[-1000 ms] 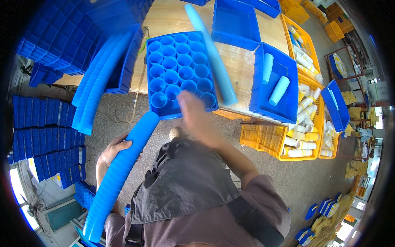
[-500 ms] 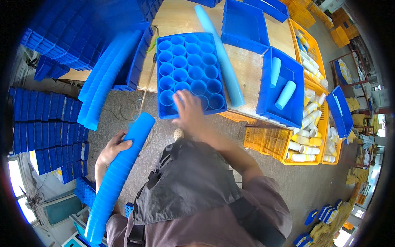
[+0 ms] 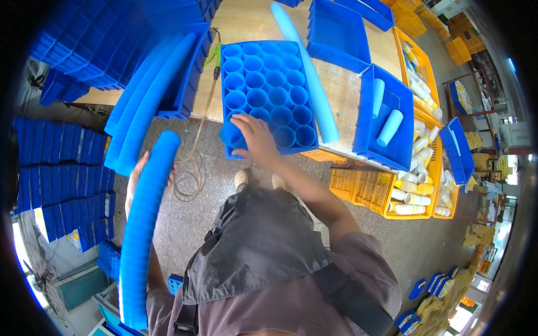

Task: The person cuts long blue foam tubes into short segments using a green utility knife and places the segments into blue plastic trays with circular cavities. The person repeatedly fills multiple trays and stacks them on a nearby machine.

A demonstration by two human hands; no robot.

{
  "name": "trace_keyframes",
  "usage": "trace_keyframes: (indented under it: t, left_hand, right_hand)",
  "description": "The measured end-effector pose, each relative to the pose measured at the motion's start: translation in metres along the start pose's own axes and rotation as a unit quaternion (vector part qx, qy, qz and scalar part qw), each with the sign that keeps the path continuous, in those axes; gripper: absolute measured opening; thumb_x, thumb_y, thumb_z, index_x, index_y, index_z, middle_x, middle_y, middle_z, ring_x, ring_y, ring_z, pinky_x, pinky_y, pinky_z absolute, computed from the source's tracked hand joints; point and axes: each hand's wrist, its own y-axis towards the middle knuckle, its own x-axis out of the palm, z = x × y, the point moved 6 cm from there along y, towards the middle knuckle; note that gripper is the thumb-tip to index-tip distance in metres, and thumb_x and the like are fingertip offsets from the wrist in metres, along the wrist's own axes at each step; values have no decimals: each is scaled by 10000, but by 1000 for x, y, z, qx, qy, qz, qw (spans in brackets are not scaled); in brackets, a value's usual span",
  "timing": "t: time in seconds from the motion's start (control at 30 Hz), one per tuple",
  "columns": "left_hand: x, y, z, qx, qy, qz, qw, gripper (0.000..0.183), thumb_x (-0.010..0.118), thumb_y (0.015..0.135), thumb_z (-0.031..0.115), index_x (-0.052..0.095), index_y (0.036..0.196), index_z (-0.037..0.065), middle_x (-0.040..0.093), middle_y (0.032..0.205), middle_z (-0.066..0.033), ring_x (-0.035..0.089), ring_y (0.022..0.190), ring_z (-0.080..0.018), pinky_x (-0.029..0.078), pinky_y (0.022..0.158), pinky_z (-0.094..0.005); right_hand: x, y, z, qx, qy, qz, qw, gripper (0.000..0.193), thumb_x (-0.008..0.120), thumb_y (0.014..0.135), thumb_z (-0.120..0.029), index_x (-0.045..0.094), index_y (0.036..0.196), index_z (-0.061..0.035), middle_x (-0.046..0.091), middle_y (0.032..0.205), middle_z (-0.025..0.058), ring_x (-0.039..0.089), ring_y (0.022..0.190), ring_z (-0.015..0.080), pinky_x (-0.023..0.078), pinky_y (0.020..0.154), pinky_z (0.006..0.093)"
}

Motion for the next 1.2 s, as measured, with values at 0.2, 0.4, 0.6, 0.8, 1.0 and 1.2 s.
trace_keyframes:
  t: [0.2,0.4,0.6,0.8,1.0,1.2]
  left_hand:
    - [7,79,54,67,49,69,994,664,522,998,471,452,1293,-121,628,1116,-249,685,905,-321,624,735,-391]
    - [24,161,76,201,162,137,956,626,608,949,473,530,1221,-86,670,1031,-216,698,839,-299,618,717,-397]
    - [93,195,34,450,219,210,840,526,596,997,366,518,1271,-76,656,1019,-152,661,859,-233,564,743,-359]
    - [116,160,-129,127,505,-58,852,520,625,987,337,531,1321,-50,686,1110,-148,671,1000,-218,559,856,-363]
    - [37,158,-214,41,222,139,964,415,660,963,237,536,1274,-8,658,1100,-149,643,1014,-224,553,815,-336]
    - [37,165,-225,188,-44,148,970,523,688,930,302,513,1327,10,619,1260,-167,598,1158,-308,455,1027,-526]
  right_hand:
    - [-57,0,76,48,-209,139,967,644,678,922,-333,451,1414,16,396,1527,187,369,1409,376,280,1157,508]
    - [-81,-3,95,151,-176,41,972,625,521,1020,-386,368,1499,-15,333,1571,186,261,1477,358,158,1209,516]
    - [-105,-84,14,308,736,-208,566,852,627,936,-489,256,1547,-24,450,1464,200,538,1272,308,490,1014,431]
    - [-166,-111,102,315,583,-68,745,874,738,825,-493,385,1450,6,607,1237,198,657,1048,294,574,833,411]
    - [-222,-32,242,287,616,49,732,659,602,964,-419,423,1414,28,630,1201,200,661,1021,272,567,867,373]
    - [-199,28,248,202,810,140,533,734,483,1003,-530,349,1464,25,498,1427,221,510,1301,347,465,1059,451]
